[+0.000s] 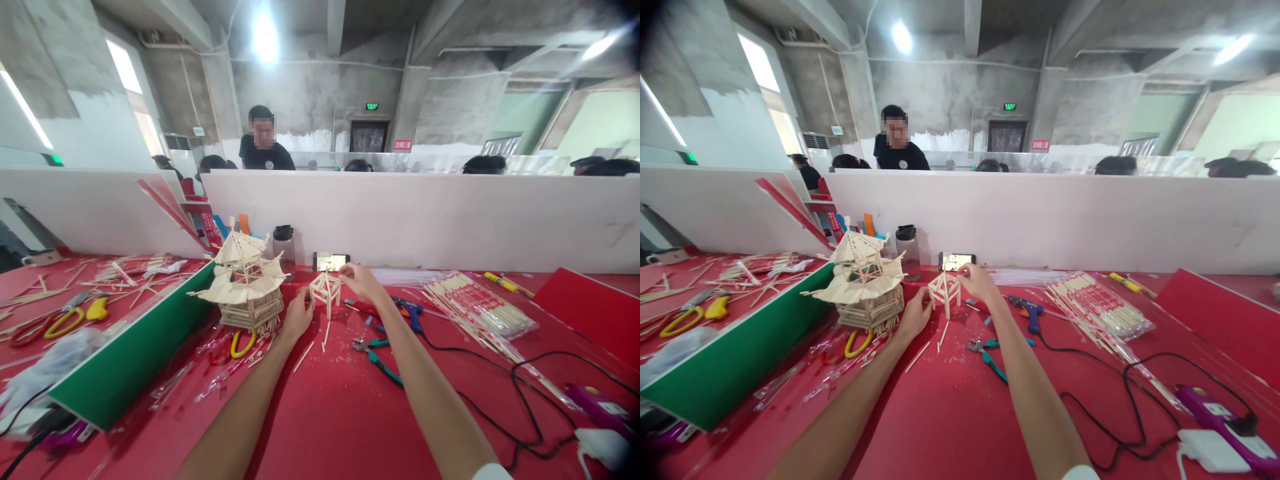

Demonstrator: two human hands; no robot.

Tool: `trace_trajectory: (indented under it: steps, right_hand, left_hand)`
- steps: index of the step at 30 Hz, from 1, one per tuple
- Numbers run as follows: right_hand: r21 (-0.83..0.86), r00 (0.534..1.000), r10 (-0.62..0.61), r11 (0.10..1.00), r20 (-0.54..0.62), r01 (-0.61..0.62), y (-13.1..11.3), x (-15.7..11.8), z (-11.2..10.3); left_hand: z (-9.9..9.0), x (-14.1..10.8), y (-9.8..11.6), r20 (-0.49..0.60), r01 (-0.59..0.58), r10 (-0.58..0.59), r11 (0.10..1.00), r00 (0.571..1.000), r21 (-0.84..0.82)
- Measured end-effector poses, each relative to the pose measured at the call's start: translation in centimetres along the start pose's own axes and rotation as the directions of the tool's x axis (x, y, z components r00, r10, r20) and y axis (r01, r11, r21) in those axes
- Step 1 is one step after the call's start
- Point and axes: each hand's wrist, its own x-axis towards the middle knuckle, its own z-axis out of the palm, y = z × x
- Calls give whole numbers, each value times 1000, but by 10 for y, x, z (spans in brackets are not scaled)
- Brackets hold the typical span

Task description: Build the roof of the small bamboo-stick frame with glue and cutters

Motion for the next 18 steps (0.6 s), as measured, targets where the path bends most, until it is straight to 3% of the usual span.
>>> trace_trajectory:
  steps: [4, 13, 18]
  right_hand:
    - [55, 998, -45, 998, 47, 42, 10, 1, 2]
    - [86, 996, -49, 995, 72, 43, 6, -1, 1]
    - [119, 997, -65, 991, 32, 61, 3, 0, -3]
  left_hand:
    - [-3, -1, -1, 10, -11, 11, 1000, 1000, 9]
    - [-3, -5, 8, 30, 15, -14, 999, 999, -29]
    - [-3, -4, 9, 35, 25, -24, 1000, 999, -19]
